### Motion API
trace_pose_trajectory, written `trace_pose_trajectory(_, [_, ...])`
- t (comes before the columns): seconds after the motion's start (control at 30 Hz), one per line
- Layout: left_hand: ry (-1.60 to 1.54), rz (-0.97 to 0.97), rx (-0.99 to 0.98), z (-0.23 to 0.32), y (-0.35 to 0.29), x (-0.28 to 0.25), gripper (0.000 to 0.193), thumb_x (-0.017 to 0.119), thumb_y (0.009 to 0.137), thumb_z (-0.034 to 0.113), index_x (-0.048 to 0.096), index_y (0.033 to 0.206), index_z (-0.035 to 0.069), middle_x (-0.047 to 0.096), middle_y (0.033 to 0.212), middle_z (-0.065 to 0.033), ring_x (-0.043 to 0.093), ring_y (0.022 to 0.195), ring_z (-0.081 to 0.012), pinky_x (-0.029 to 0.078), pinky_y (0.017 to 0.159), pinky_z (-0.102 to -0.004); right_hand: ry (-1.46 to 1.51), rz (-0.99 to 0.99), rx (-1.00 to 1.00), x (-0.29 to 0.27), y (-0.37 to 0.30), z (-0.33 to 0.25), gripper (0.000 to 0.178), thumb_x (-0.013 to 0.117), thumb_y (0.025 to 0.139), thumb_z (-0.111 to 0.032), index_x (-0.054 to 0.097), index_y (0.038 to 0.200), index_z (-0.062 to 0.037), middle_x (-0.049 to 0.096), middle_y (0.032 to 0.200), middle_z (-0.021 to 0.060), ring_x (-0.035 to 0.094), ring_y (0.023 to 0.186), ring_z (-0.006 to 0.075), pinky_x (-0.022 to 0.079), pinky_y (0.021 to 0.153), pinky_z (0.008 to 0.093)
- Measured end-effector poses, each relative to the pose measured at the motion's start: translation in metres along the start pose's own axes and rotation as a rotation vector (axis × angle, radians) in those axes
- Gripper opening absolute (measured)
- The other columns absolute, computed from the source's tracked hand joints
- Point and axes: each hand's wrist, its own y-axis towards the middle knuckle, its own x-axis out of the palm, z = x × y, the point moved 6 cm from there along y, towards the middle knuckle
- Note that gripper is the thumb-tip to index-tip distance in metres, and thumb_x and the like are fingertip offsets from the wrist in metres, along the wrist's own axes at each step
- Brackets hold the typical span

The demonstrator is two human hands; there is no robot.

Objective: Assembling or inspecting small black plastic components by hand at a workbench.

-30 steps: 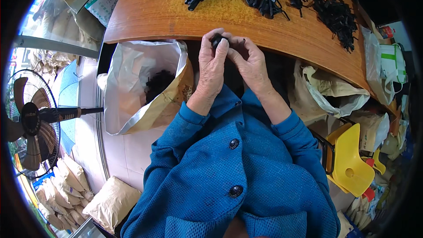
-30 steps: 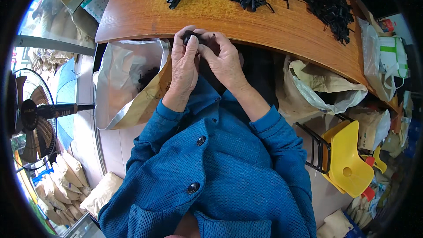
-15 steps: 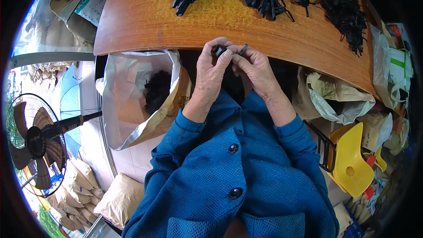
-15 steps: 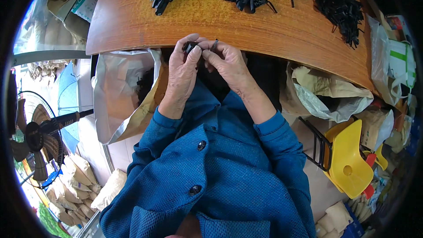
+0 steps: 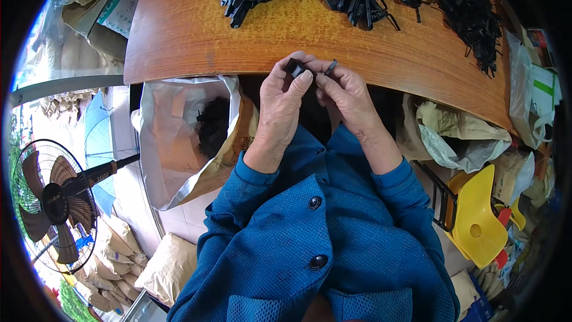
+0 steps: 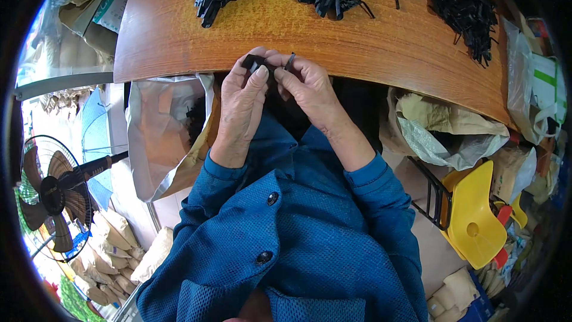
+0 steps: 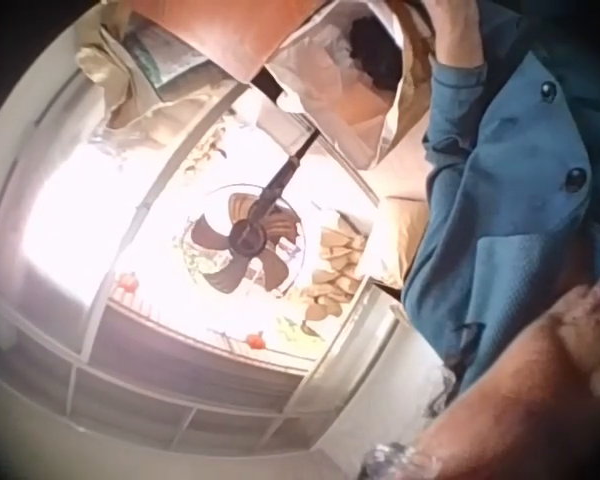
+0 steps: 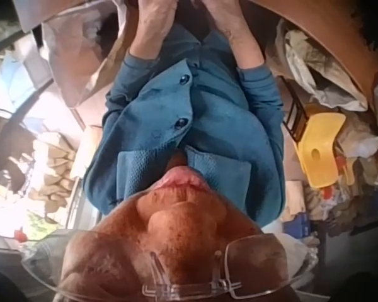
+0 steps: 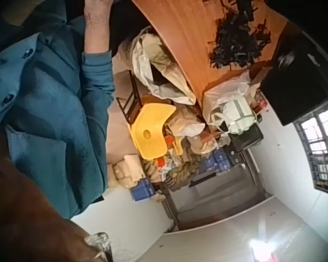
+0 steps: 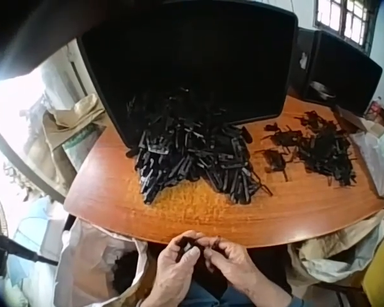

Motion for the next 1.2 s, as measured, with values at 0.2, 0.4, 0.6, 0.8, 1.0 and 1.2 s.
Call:
trace_pose_trajectory(0.2, [0.084,-0.011,0.041,0.01,0.0,0.0,0.031,0.06,0.09,0.002,0.052,0.12,0.001,0.059,0.112,-0.0071,0.056,0.1,-0.013,0.048,0.087,-0.0251,-0.182,0.043,-0.048,0.006,0.005,-0.009,0.026,0.057,0.094,-0.011,0.059,0.118,-0.001,0.059,0.086,0.0001,0.051,0.068,0.0071,0.044,0.062,0.0212])
trace_pose_trajectory(0.4, [0.205,0.008,0.115,0.013,0.001,0.005,0.025,0.057,0.092,0.003,0.053,0.117,0.001,0.06,0.111,-0.0063,0.057,0.098,-0.0115,0.048,0.087,-0.0242,0.028,0.04,0.026,0.008,0.003,0.0,0.022,0.057,0.094,-0.011,0.058,0.113,-0.0013,0.058,0.085,0.0001,0.053,0.069,0.008,0.045,0.062,0.021])
trace_pose_trajectory(0.6, [0.154,0.002,0.108,0.004,0.009,0.013,0.024,0.055,0.092,0.004,0.054,0.116,0.001,0.06,0.111,-0.0062,0.056,0.1,-0.0125,0.044,0.092,-0.027,-0.23,0.085,-0.219,-0.006,0.003,-0.017,0.036,0.065,0.089,-0.014,0.051,0.119,-0.0019,0.053,0.099,0.0005,0.051,0.085,0.0078,0.045,0.072,0.0214])
trace_pose_trajectory(0.8, [0.225,-0.07,0.128,0.02,0.02,0.033,0.024,0.059,0.091,0.008,0.055,0.113,0.001,0.062,0.11,-0.0074,0.057,0.1,-0.0142,0.044,0.092,-0.0277,-0.232,-0.069,-0.049,-0.018,0.009,-0.027,0.049,0.072,0.085,-0.019,0.047,0.124,-0.0028,0.05,0.103,0.0024,0.05,0.094,0.0093,0.044,0.083,0.0221])
trace_pose_trajectory(1.0, [0.246,-0.125,0.114,0.015,0.031,0.051,0.024,0.061,0.09,0.007,0.055,0.112,0.001,0.062,0.108,-0.0086,0.058,0.099,-0.0164,0.045,0.092,-0.029,-0.172,0.006,-0.101,-0.029,0.012,-0.032,0.045,0.073,0.083,-0.03,0.055,0.11,0.002,0.056,0.085,0.0033,0.053,0.078,0.0097,0.046,0.068,0.0227])
trace_pose_trajectory(1.2, [0.183,-0.164,0.079,0.004,0.051,0.073,0.024,0.061,0.09,0.009,0.055,0.112,0.001,0.063,0.105,-0.0097,0.059,0.098,-0.0179,0.046,0.091,-0.0302,-0.421,0.179,-0.053,-0.047,0.011,-0.056,0.026,0.069,0.087,-0.02,0.058,0.1,-0.0004,0.061,0.084,0.0011,0.057,0.075,0.0078,0.047,0.069,0.0223])
